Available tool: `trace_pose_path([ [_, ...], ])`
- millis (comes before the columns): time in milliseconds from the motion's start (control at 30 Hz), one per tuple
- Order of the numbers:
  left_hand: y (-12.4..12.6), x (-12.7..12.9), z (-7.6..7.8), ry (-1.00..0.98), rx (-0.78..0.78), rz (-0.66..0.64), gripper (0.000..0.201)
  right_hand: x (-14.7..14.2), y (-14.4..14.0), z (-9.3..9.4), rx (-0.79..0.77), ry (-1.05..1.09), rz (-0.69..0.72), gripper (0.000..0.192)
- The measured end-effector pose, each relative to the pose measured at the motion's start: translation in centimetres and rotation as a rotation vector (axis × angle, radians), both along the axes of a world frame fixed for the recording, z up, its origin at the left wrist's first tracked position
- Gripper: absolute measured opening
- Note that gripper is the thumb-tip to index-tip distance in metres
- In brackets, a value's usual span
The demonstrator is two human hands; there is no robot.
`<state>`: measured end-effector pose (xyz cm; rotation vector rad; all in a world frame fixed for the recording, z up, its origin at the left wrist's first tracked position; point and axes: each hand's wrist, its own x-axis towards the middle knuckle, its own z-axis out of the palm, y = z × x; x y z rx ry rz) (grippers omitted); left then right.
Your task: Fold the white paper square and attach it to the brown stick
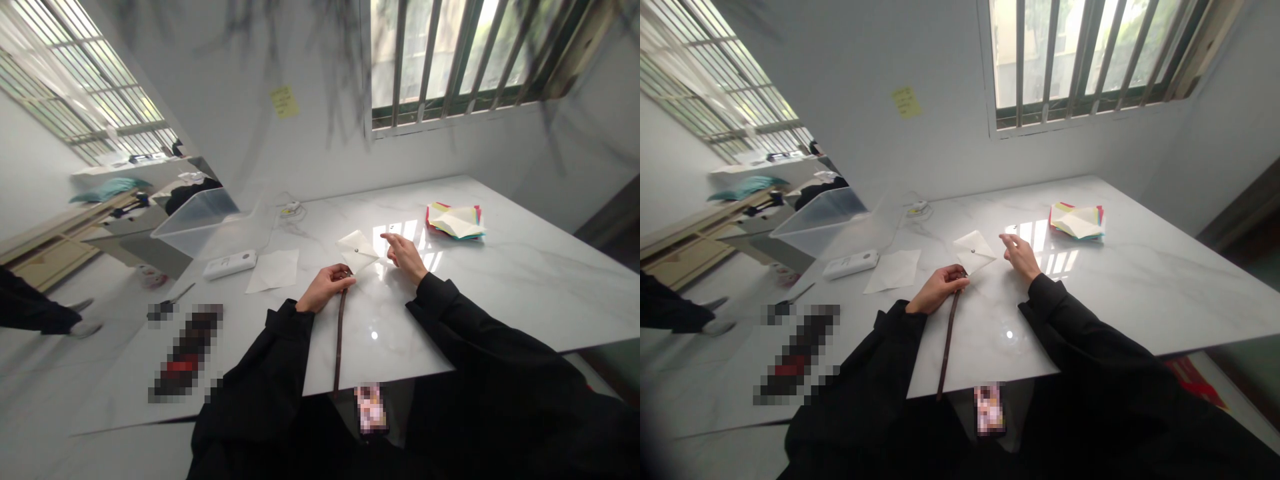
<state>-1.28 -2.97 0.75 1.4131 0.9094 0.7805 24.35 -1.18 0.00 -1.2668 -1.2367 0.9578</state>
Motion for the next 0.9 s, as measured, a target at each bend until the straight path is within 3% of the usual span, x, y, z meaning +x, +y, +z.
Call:
trace_pose_path([
  [200,0.0,0.1,0.1,-0.009,-0.010,0.011,0.042,-0.1,-0.3,-0.1,0.061,-0.097,0.022,0.084],
  [333,0.1,0.2,-0.1,-0.025,-0.006,0.029,0.040,0.1,0.0,-0.4,-0.005,-0.208,0.079,0.080],
  [667,0.1,0.7,-0.1,-0.188,-0.098,0.182,0.046,-0.3,0.0,-0.7,-0.003,-0.268,0.146,0.080],
  [800,0.3,0.9,0.1,-0.280,-0.096,0.245,0.045,-1.2,-1.0,-0.3,-0.020,-0.252,0.349,0.075],
  [900,0.6,1.1,0.0,-0.351,-0.066,0.342,0.045,-2.1,-2.2,0.4,-0.110,-0.186,0.690,0.067],
])
